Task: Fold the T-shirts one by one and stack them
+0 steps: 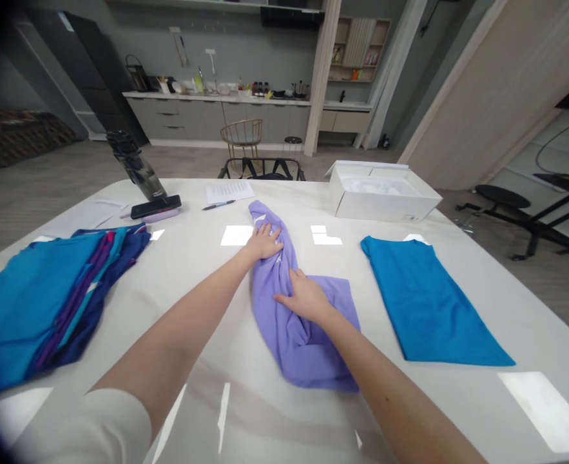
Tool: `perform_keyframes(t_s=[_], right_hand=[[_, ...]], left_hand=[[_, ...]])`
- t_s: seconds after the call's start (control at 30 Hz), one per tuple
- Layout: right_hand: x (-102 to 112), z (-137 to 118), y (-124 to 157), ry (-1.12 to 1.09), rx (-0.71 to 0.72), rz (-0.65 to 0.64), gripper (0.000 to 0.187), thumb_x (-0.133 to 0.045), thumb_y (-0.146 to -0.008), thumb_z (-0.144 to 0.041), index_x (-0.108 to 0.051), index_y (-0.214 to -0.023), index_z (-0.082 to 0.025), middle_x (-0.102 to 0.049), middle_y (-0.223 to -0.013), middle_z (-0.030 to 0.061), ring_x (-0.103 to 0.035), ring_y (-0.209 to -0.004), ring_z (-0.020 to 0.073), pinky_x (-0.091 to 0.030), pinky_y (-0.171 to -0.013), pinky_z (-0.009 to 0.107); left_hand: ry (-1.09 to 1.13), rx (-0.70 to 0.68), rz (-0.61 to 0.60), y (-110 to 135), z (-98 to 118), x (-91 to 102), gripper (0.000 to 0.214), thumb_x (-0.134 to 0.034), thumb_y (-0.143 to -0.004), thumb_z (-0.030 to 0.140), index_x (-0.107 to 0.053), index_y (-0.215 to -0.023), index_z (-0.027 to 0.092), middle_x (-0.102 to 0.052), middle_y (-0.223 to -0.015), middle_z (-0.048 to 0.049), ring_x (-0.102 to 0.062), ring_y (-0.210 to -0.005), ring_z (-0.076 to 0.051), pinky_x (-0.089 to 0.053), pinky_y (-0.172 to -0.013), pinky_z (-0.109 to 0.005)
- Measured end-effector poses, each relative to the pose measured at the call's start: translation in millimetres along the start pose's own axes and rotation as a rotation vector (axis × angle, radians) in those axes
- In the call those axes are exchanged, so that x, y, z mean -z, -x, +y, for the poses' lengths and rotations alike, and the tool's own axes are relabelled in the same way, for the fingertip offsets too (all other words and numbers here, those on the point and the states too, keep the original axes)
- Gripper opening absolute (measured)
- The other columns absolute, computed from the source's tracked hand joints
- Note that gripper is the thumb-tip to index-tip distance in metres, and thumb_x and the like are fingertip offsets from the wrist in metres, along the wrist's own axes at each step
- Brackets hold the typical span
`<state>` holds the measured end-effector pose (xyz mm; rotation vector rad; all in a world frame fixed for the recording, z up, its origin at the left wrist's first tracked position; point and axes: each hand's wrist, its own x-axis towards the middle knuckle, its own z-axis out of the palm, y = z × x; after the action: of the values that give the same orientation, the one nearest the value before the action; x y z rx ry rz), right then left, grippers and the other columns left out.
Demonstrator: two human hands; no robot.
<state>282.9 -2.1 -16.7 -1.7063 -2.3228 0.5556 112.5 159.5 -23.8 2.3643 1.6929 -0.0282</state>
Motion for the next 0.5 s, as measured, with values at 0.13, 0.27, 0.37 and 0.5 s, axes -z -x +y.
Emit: perform_keyframes(t_s=[0.13, 0.27, 0.37, 0.5], right_hand=[[-4.3, -3.0, -22.0, -0.088, -0.039, 0.095, 0.065, -0.074, -0.085, -0.057, -0.058, -0.135, -0.019, -0.065, -0.122, 0.0182, -0.068, -0.102, 0.0342, -0.050, -0.087, 0.039], [-1.9, 0.9, -32.1, -0.440, 0.010, 0.096, 0.077, -0.081, -0.077, -0.054, -0.051, -0.141, -0.023, -0.064, -0.124, 0.0113, -0.064, -0.108, 0.0294, -0.052, -0.091, 0.040], [-3.0, 2.3, -26.9, -0.706, -0.095, 0.070, 0.083, -0.086, -0.071, -0.049, -0.048, -0.140, -0.024, -0.064, -0.110, 0.0057, -0.063, -0.083, 0.0203, -0.054, -0.074, 0.035], [-11.4, -7.5, -17.5, -1.056, -0.214, -0.027, 0.059, -0.084, -0.070, -0.044, -0.049, -0.114, -0.025, -0.057, -0.088, -0.0052, -0.051, -0.059, 0.0104, -0.043, -0.053, 0.026]], left_hand=[[0.026, -0.017, 0.077, -31.1, 2.9, -5.7, 0.071, -0.033, -0.099, 0.055, -0.029, -0.164, 0.025, -0.015, -0.173, -0.0104, -0.011, -0.160, -0.034, -0.010, -0.126, -0.058], [0.015, -0.048, 0.120, -50.3, 1.6, -6.8, 0.069, -0.034, -0.100, 0.052, -0.030, -0.164, 0.027, -0.016, -0.173, -0.0101, -0.012, -0.160, -0.033, -0.008, -0.126, -0.060], [0.007, -0.070, 0.108, -60.3, 0.4, -5.8, 0.069, -0.035, -0.100, 0.051, -0.029, -0.164, 0.026, -0.016, -0.173, -0.0113, -0.011, -0.160, -0.033, -0.007, -0.126, -0.060], [-0.021, -0.109, 0.167, -63.4, 0.6, -7.8, 0.065, -0.039, -0.100, 0.043, -0.034, -0.162, 0.022, -0.024, -0.171, -0.0135, -0.018, -0.158, -0.034, -0.009, -0.127, -0.059]])
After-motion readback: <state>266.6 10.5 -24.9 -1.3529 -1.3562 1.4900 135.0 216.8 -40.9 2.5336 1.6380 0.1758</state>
